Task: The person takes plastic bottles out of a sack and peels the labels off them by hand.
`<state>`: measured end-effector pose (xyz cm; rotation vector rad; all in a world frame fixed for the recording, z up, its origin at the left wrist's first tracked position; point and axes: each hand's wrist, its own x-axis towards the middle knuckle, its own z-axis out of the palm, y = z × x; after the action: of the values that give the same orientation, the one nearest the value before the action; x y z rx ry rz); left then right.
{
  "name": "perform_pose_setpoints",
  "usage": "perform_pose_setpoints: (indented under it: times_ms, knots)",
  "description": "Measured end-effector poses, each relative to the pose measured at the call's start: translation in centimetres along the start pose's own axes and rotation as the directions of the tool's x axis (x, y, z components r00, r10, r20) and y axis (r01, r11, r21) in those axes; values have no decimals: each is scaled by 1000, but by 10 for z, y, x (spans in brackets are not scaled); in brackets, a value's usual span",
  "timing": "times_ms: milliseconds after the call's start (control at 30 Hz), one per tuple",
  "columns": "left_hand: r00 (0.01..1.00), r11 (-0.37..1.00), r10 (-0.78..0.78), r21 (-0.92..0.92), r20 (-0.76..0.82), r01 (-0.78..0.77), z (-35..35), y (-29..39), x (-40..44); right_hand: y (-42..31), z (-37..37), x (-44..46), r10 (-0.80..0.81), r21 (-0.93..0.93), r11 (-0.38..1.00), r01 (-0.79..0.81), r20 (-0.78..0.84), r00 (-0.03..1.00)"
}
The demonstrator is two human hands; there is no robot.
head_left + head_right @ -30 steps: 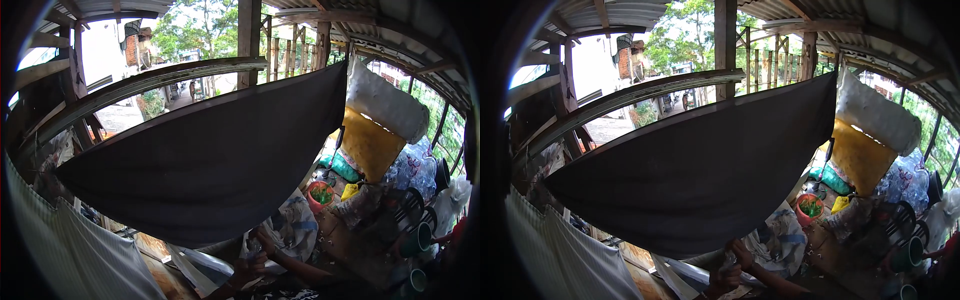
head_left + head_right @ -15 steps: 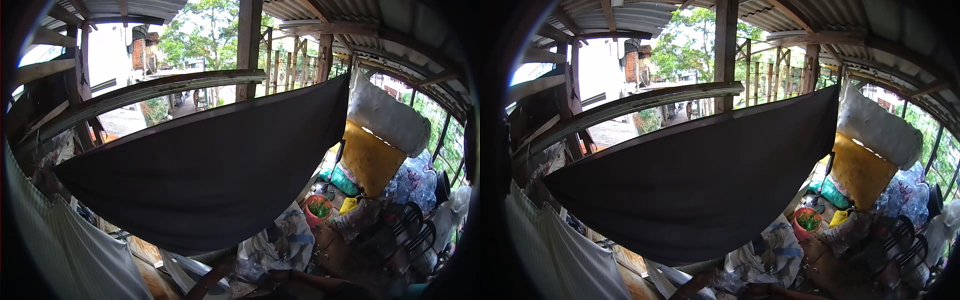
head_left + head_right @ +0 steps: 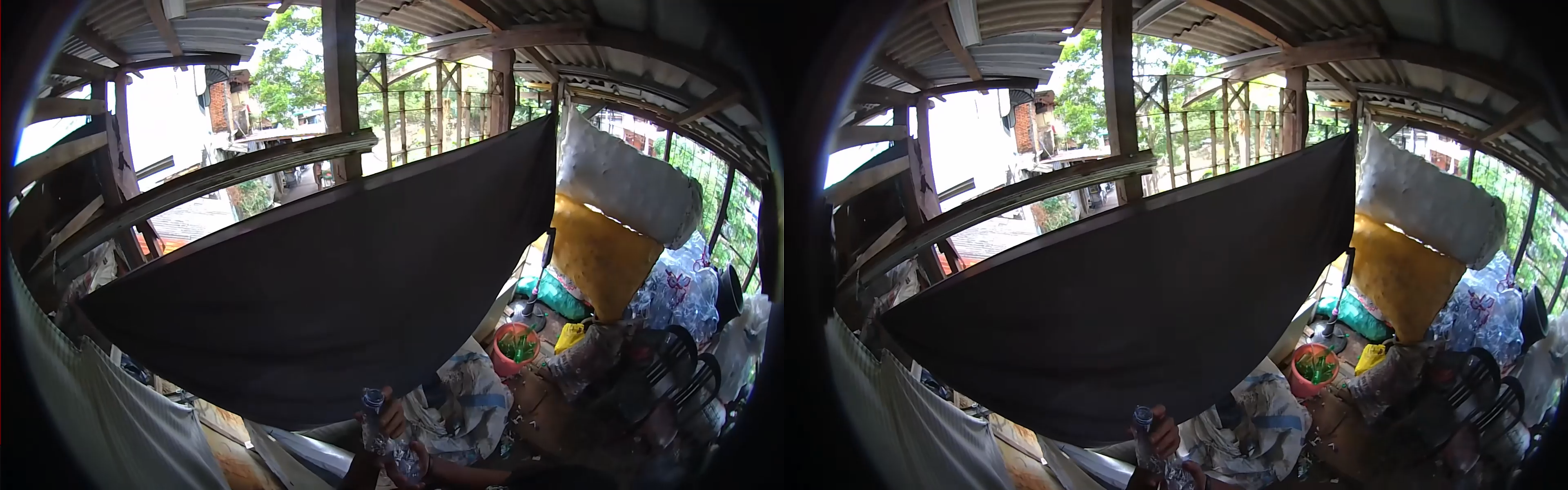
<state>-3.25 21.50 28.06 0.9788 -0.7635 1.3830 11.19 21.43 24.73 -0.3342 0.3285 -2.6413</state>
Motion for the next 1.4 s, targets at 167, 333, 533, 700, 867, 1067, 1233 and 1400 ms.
perform_pose_setpoints:
  times_ms: [167, 333, 533, 700, 867, 1067, 1233, 1400]
  knots:
    - [676, 857, 195, 459, -710, 235, 5, -12, -10, -54, 3, -53, 189, 26, 979, -200, 224, 956]
    - [533, 128, 346, 602, -772, 788, 10, -50, 64, -86, -78, -116, 291, -468, 770, -433, -346, 892]
    - [422, -38, 431, 451, -797, 892, -74, -74, 8, -117, -54, -143, -1, -862, 260, -435, -451, 893]
    - [235, 31, 672, 344, -703, 939, -150, -107, -94, -114, -146, -157, 28, -759, -373, -533, -584, 811]
    - [164, -128, 801, 102, -576, 986, -187, -124, -153, -82, -255, -178, -95, -640, -486, -595, -638, 764]
    - [-308, 244, 943, -373, -123, 895, -239, -144, -251, -38, -291, -171, -326, -605, -445, -660, -577, 749]
    - [-456, 722, 408, -26, -791, 691, -151, -131, -170, -57, -314, -207, 93, -786, 244, -568, -564, 821]
    - [44, -15, 763, 50, -645, 999, -86, -108, -163, -111, -245, -222, 435, -216, 791, -573, -460, 774]
